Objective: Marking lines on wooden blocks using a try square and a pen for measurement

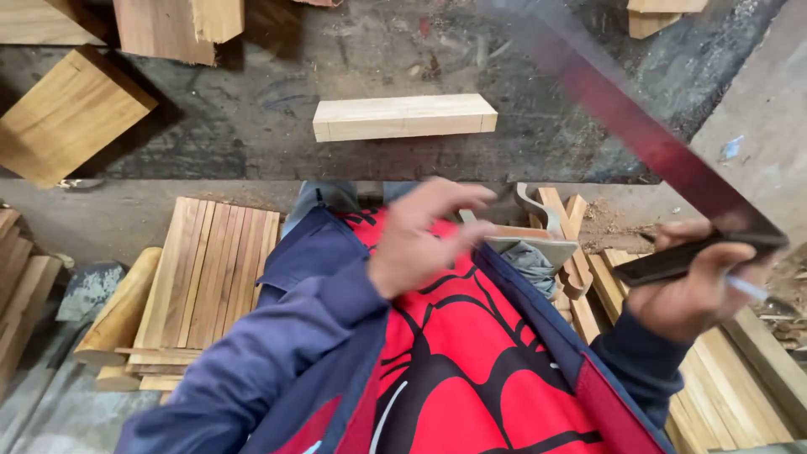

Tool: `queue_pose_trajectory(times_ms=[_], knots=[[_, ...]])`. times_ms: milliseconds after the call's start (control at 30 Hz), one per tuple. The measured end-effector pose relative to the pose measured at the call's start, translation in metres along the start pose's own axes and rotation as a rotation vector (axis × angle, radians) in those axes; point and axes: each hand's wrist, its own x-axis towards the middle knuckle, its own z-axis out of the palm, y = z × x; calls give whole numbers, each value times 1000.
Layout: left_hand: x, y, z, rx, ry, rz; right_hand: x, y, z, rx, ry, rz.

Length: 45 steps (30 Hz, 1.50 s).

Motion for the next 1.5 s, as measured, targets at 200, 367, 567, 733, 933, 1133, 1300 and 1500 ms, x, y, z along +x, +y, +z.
queue_pose_trajectory(times_ms=[200, 367, 567, 733, 933, 1133, 1300, 1500], knots=[[-31, -60, -36, -583, 406, -421, 39, 69, 0, 97, -481, 265], [-14, -57, -40, -726, 664, -474, 27, 74, 45, 21, -644, 359], [-2, -58, -44, -749, 805, -556, 35, 84, 48, -28, -660, 318], [-2, -59, -47, -709, 785, -557, 34, 83, 52, -48, -675, 312], [0, -63, -48, -684, 762, -505, 34, 87, 50, -59, -658, 332], [-2, -66, -48, -707, 745, -476, 36, 88, 51, -54, -652, 315], [-3, -65, -50, -690, 723, -469, 39, 89, 51, -59, -669, 304], [-3, -63, -51, -723, 711, -476, 37, 83, 54, -80, -672, 298]])
